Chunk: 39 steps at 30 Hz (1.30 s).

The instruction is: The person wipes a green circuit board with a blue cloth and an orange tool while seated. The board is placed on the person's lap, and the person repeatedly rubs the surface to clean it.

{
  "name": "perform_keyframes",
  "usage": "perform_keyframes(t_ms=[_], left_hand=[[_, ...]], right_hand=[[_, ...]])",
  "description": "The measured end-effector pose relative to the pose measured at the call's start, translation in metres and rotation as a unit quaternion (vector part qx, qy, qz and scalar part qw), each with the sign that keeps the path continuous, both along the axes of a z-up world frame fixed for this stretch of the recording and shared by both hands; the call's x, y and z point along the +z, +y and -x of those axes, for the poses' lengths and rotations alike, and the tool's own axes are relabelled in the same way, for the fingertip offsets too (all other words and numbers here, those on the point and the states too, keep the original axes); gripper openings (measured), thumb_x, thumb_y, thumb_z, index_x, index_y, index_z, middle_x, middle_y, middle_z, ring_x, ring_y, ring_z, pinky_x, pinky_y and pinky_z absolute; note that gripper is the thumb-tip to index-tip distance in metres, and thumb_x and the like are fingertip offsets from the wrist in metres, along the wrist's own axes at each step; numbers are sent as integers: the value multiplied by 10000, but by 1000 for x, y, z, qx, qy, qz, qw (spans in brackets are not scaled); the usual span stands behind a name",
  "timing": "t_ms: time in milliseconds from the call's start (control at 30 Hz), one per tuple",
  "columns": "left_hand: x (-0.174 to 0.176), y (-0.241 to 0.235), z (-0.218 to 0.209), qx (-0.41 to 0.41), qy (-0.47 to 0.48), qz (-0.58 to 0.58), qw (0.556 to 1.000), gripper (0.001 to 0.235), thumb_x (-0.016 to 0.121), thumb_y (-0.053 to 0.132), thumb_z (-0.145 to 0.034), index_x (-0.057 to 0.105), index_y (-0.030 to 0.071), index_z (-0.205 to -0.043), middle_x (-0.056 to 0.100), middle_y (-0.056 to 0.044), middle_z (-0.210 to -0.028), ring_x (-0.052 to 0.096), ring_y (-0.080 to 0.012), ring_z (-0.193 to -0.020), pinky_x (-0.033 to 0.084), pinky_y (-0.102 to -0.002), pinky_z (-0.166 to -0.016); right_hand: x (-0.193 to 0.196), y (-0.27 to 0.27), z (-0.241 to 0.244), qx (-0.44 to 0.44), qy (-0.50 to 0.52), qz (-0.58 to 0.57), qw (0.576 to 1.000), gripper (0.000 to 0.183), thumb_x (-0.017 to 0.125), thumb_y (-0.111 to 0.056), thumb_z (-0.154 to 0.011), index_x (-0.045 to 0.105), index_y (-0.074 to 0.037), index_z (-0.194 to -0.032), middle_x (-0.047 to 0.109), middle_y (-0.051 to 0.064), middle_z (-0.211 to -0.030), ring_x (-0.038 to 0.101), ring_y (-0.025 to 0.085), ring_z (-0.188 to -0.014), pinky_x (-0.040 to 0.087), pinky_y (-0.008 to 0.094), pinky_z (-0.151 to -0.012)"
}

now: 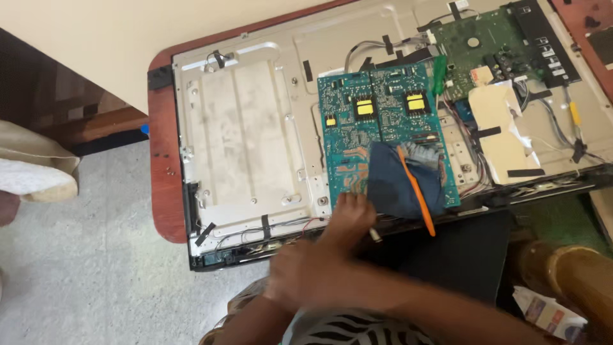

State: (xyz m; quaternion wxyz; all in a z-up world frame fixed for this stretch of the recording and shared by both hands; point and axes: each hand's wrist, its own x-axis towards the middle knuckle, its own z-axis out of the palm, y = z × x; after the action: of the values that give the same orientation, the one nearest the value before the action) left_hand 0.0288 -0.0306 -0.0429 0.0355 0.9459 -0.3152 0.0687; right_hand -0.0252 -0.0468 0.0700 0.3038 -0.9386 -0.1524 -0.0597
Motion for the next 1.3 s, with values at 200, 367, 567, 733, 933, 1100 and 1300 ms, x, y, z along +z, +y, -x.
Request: perform_keyframes(t_ms=[200, 367, 567, 733, 933, 1100, 1300], left_hand=[[-2, 9, 8, 19, -121, 33, 992, 123, 647, 108, -782, 703, 23, -851, 641, -147, -853, 645, -289, -817, 527, -406, -738], [-5, 6, 1, 32, -124, -15, 992, 147, 645, 131, -768, 695, 25, -856, 661, -191, -908, 668, -300, -871, 541, -387, -766], [-4, 18, 11, 27, -99, 103, 989, 180, 624, 68, -777, 677, -9, -931, 651, -188, -999, 658, -345, -989, 548, -413, -903], [4, 34, 16, 25, 2, 197, 980, 258, 625, 10, -809, 683, -30, -1057, 654, -193, -1087, 653, -365, -1061, 536, -430, -935], [12, 33, 23, 36, -7, 241, 970, 329, 644, -23, -794, 682, -44, -1120, 654, -210, -1159, 649, -383, -1114, 539, -435, -964], [12, 29, 27, 42, -21, 258, 965, 360, 643, -20, -792, 674, -66, -1148, 655, -212, -1180, 648, -388, -1145, 535, -442, -992], [11, 28, 26, 51, -26, 255, 965, 314, 662, -9, -816, 688, -50, -1126, 673, -207, -1158, 654, -387, -1151, 537, -449, -980]], right_hand=[[24, 1, 43, 538, -36, -184, 822, 244, 620, -319, -1026, 618, -125, -1174, 600, 71, -1133, 579, 239, -1112, 444, 405, -941], [14, -11, 30, 598, -77, -72, 795, 142, 583, -271, -1155, 646, -144, -1166, 623, 56, -1250, 615, 221, -1179, 475, 389, -909], [-23, 14, 40, 607, -55, -195, 769, 190, 564, -233, -1091, 617, -81, -1190, 642, 75, -1239, 650, 243, -1152, 526, 343, -1017], [-46, 17, 49, 605, 80, -210, 764, 312, 553, -243, -1121, 627, -64, -1365, 646, 88, -1256, 666, 251, -1147, 540, 355, -1004], [-69, 29, 50, 630, 29, -225, 743, 329, 485, -225, -1055, 545, -22, -1307, 604, 143, -1209, 655, 315, -1096, 535, 415, -968], [-93, 32, 64, 646, 106, -195, 730, 345, 459, -209, -1090, 552, -6, -1353, 601, 145, -1138, 661, 300, -1075, 538, 382, -903], [-100, 28, 60, 625, -75, -225, 744, 313, 476, -168, -1047, 571, -8, -1298, 629, 133, -1272, 629, 294, -1159, 529, 375, -998]])
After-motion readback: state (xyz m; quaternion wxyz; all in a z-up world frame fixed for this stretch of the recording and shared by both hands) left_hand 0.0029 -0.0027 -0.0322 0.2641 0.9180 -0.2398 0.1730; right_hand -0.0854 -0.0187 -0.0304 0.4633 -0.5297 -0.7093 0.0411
